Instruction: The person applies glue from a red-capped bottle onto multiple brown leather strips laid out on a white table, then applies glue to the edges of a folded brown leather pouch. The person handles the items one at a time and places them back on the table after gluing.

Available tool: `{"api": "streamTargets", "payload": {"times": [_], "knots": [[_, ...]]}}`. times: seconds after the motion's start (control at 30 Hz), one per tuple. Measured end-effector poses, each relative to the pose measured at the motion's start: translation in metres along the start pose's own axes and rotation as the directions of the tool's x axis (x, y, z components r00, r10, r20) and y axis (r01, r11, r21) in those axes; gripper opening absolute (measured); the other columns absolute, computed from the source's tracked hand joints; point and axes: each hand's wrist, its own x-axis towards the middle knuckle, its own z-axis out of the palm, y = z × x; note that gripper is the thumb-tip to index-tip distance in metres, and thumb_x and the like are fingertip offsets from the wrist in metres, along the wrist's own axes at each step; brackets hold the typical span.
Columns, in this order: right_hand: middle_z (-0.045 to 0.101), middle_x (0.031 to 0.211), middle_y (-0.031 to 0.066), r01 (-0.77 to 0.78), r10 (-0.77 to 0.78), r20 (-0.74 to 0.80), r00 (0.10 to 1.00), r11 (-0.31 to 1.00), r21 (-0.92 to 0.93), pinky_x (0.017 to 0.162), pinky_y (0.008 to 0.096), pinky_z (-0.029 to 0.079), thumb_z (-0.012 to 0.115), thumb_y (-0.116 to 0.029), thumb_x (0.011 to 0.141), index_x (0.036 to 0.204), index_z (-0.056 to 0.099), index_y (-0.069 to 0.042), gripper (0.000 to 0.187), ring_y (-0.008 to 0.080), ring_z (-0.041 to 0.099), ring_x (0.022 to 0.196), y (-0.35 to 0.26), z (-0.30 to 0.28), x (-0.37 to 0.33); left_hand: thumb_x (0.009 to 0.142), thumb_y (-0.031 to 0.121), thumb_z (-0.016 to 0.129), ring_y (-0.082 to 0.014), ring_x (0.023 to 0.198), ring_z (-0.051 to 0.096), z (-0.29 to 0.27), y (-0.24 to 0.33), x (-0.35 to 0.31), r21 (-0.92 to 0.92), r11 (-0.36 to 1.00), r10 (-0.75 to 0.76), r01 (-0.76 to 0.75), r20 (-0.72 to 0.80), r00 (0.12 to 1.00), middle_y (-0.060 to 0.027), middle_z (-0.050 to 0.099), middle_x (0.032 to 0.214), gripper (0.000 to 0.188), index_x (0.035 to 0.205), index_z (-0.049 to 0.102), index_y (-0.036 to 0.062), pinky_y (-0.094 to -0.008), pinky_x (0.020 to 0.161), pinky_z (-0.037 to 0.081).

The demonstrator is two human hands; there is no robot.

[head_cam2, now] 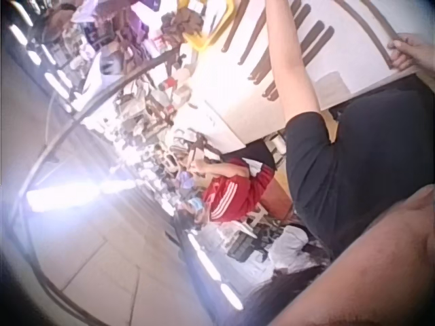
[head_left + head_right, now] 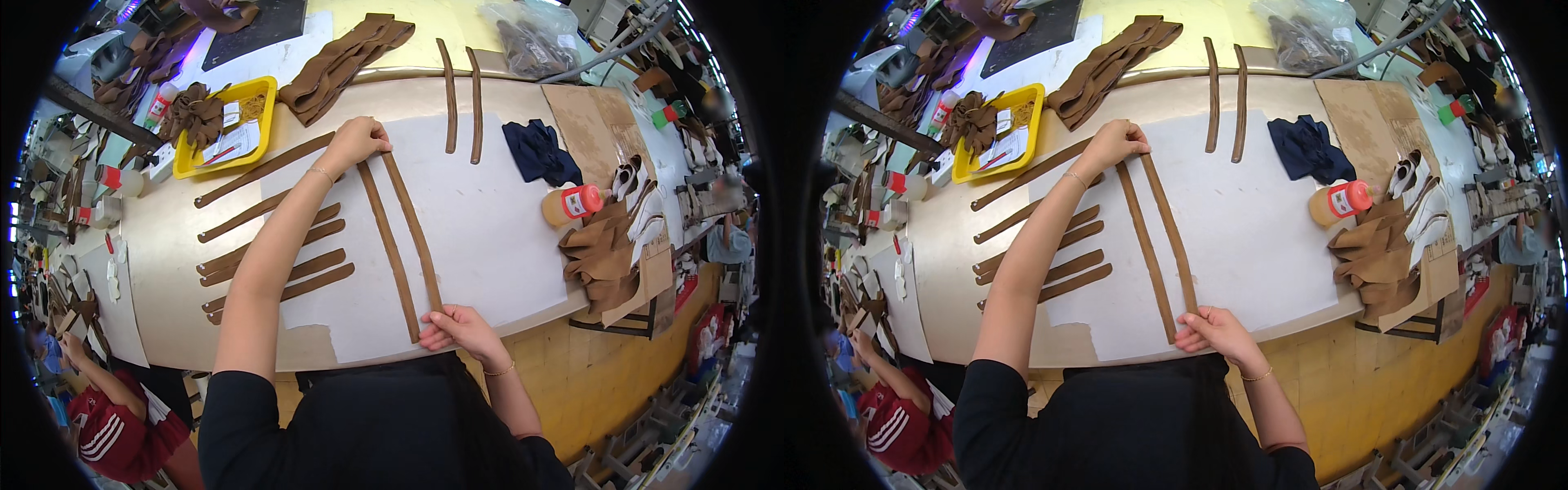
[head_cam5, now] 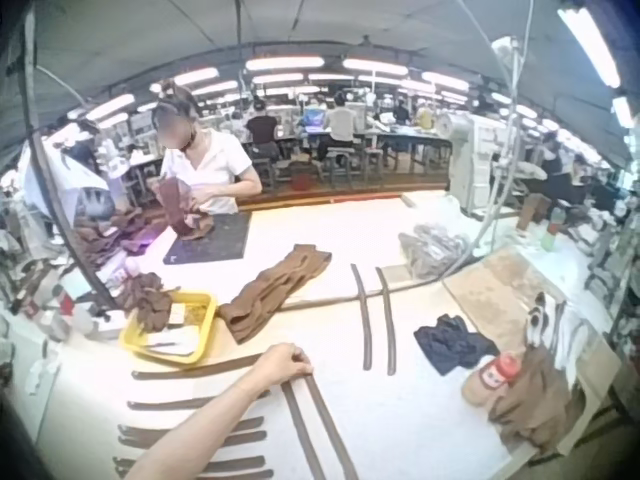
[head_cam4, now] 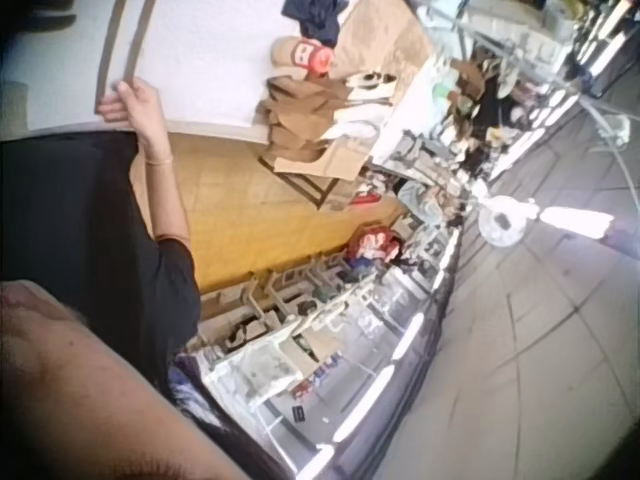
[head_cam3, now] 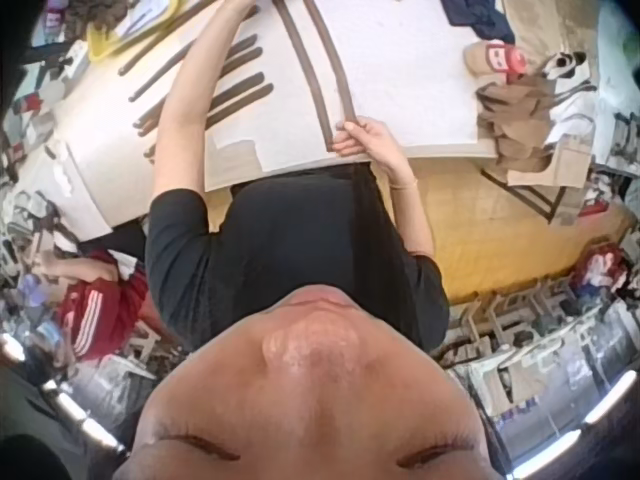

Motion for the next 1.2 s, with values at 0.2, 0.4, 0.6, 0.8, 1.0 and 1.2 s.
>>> {"api": "streamTargets", "payload": {"times": [0.2, 0.4, 0.6, 0.8, 1.0, 1.2], "knots": [[0.065, 0.064, 0.0098, -0.150, 0.010, -0.253, 0.967, 0.828, -0.541, 0.054, 0.0273, 0.054, 0.048, -0.040, 0.096, 0.088, 0.063, 0.001, 0.045, 0.0148, 0.063, 0.052, -0.045, -0.040, -0.035, 0.080, 0.026, 0.069, -0.0268, 0.104, 0.054, 0.008, 0.010, -0.042, 0.304, 0.948, 0.182, -0.096, -0.270, 0.946, -0.0124, 0.057, 0.114, 0.033, 0.105, 0.063, 0.0055, -0.0385, 0.088, 0.041], [0.059, 0.120, 0.0175, 0.297, -0.682, 0.053, 0.729, 0.385, 0.874, 0.091, 0.0378, 0.047, 0.051, -0.070, 0.078, 0.125, 0.046, 0.002, 0.086, 0.0250, 0.059, 0.107, -0.052, -0.121, 0.000, 0.087, 0.039, 0.060, -0.0269, 0.124, 0.043, 0.034, 0.017, -0.081, 0.520, 0.792, 0.430, -0.320, -0.102, 0.897, -0.0126, 0.051, 0.127, 0.043, 0.117, 0.060, 0.0078, -0.0475, 0.105, 0.027], [0.051, 0.129, 0.0208, 0.227, -0.823, -0.207, 0.529, -0.098, 0.969, 0.093, 0.0407, 0.049, 0.056, -0.073, 0.072, 0.132, 0.038, 0.003, 0.098, 0.0304, 0.054, 0.117, -0.100, -0.124, 0.040, 0.088, 0.050, 0.053, -0.0277, 0.132, 0.036, 0.042, 0.018, -0.085, 0.572, 0.787, 0.323, -0.230, -0.064, 0.944, -0.0131, 0.045, 0.137, 0.060, 0.130, 0.051, 0.0077, -0.0513, 0.110, 0.019], [0.056, 0.121, 0.0213, 0.194, -0.820, -0.289, 0.495, -0.220, 0.956, 0.083, 0.0375, 0.056, 0.060, -0.060, 0.078, 0.124, 0.046, 0.002, 0.079, 0.0282, 0.060, 0.108, -0.116, -0.155, 0.059, 0.088, 0.051, 0.052, -0.0291, 0.134, 0.033, 0.047, 0.017, -0.088, 0.591, 0.777, 0.312, -0.214, -0.066, 0.948, -0.0138, 0.040, 0.141, 0.065, 0.134, 0.045, 0.0066, -0.0527, 0.110, 0.019], [0.059, 0.116, 0.0141, 0.742, -0.572, -0.588, 0.572, 0.055, 0.668, 0.083, 0.0392, 0.056, 0.064, -0.049, 0.082, 0.119, 0.050, -0.001, 0.062, 0.0289, 0.059, 0.107, -0.144, -0.092, 0.063, 0.091, 0.050, 0.049, -0.0298, 0.135, 0.032, 0.053, 0.007, -0.092, 0.607, 0.768, 0.345, -0.205, -0.121, 0.931, -0.0151, 0.038, 0.143, 0.066, 0.135, 0.041, 0.0011, -0.0526, 0.110, 0.021], [0.059, 0.108, 0.0089, 0.929, -0.888, -0.272, 0.370, 0.359, 0.093, 0.080, 0.0330, 0.052, 0.077, -0.031, 0.078, 0.119, 0.049, -0.003, 0.057, 0.0213, 0.061, 0.099, -0.186, -0.029, 0.092, 0.087, 0.051, 0.054, -0.0292, 0.133, 0.035, 0.047, 0.001, -0.089, 0.556, 0.793, 0.369, -0.248, -0.115, 0.922, -0.0150, 0.042, 0.140, 0.064, 0.127, 0.050, 0.0015, -0.0497, 0.109, 0.024]]}}
